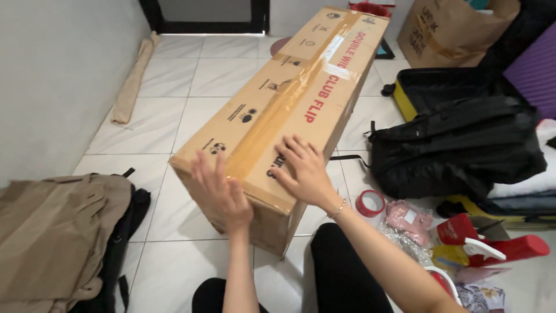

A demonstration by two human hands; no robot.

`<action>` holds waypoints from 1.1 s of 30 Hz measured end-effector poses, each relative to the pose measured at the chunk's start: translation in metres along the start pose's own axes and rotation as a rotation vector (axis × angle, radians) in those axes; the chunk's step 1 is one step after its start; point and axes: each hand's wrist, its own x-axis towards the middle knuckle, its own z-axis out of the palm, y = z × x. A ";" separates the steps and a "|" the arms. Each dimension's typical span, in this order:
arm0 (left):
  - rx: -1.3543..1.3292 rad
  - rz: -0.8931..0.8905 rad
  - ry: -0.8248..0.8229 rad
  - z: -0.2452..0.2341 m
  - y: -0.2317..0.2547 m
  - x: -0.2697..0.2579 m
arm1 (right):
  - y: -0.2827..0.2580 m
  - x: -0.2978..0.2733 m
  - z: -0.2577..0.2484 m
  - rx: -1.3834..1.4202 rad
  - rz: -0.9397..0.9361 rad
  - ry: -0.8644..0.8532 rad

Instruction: Assembling and taping a large cardboard box on the floor.

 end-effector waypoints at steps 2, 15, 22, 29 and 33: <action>0.056 -0.002 -0.009 0.014 -0.015 -0.020 | -0.003 -0.006 -0.007 0.025 -0.012 -0.023; -0.352 -0.713 -0.180 -0.007 -0.188 -0.122 | 0.085 -0.097 0.079 0.823 0.590 0.435; -0.351 -0.860 -0.232 0.012 -0.281 -0.155 | 0.195 -0.159 0.187 1.246 1.448 -0.174; -0.524 -0.842 0.088 0.008 -0.224 -0.083 | 0.186 -0.112 0.222 1.604 1.318 -0.281; -0.226 -0.369 0.075 -0.013 -0.040 0.075 | 0.193 -0.115 0.253 1.468 1.343 -0.282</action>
